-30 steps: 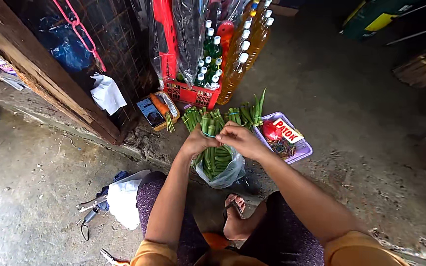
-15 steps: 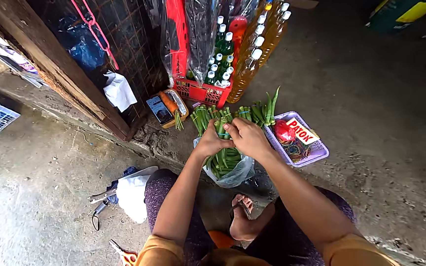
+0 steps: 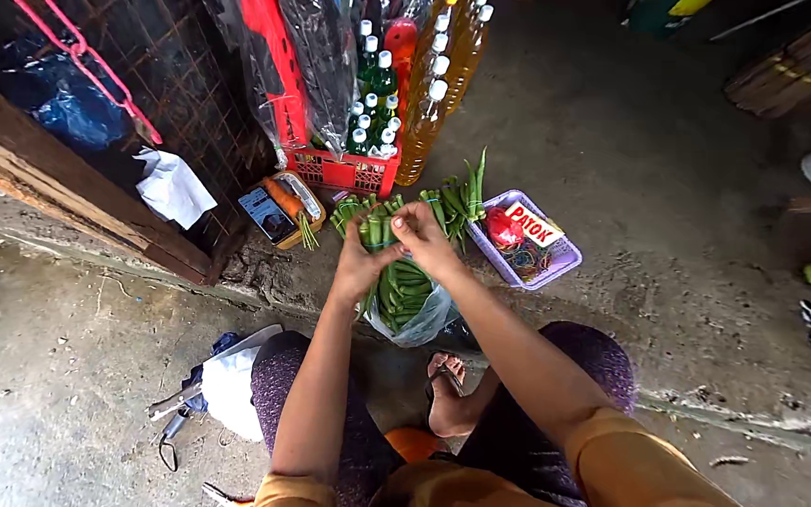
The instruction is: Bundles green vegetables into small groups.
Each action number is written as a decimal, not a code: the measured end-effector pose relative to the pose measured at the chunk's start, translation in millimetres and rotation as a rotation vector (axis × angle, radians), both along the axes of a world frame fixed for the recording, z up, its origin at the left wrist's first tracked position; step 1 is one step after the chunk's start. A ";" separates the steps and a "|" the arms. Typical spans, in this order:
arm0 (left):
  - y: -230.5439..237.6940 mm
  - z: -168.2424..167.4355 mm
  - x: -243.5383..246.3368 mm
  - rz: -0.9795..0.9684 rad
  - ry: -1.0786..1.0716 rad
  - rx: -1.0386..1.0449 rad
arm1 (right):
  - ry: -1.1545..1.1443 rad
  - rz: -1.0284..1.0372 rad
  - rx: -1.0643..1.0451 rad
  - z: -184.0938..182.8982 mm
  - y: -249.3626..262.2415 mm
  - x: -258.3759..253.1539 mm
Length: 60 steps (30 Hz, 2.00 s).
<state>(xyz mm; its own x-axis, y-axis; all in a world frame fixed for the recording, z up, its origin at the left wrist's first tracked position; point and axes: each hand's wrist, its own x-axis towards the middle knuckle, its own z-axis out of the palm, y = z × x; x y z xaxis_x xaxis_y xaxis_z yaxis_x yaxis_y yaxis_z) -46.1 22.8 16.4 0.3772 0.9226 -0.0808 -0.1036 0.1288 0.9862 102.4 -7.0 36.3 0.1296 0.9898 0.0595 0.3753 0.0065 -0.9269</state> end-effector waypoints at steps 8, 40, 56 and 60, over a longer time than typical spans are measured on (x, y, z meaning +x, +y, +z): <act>-0.6 5.6 -5.9 0.041 -0.187 -0.120 | 0.480 0.149 -0.126 -36.1 -13.4 -30.7; 22.7 10.1 -30.7 0.357 0.402 0.184 | -0.589 -0.226 -0.620 -148.1 197.8 74.1; 8.0 21.5 -9.6 -0.156 0.282 0.242 | 0.199 0.202 0.181 11.7 12.6 33.0; 3.2 16.8 -5.9 -0.115 0.031 0.076 | 0.110 0.210 0.314 5.1 18.5 28.3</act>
<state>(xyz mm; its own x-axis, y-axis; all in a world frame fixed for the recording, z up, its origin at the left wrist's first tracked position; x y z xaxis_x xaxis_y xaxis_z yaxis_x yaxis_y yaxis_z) -52.0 26.0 33.2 0.4795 0.8772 -0.0255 -0.0621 0.0629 0.9961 130.7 11.5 41.5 -0.0515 0.9314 0.3603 0.2345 0.3620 -0.9022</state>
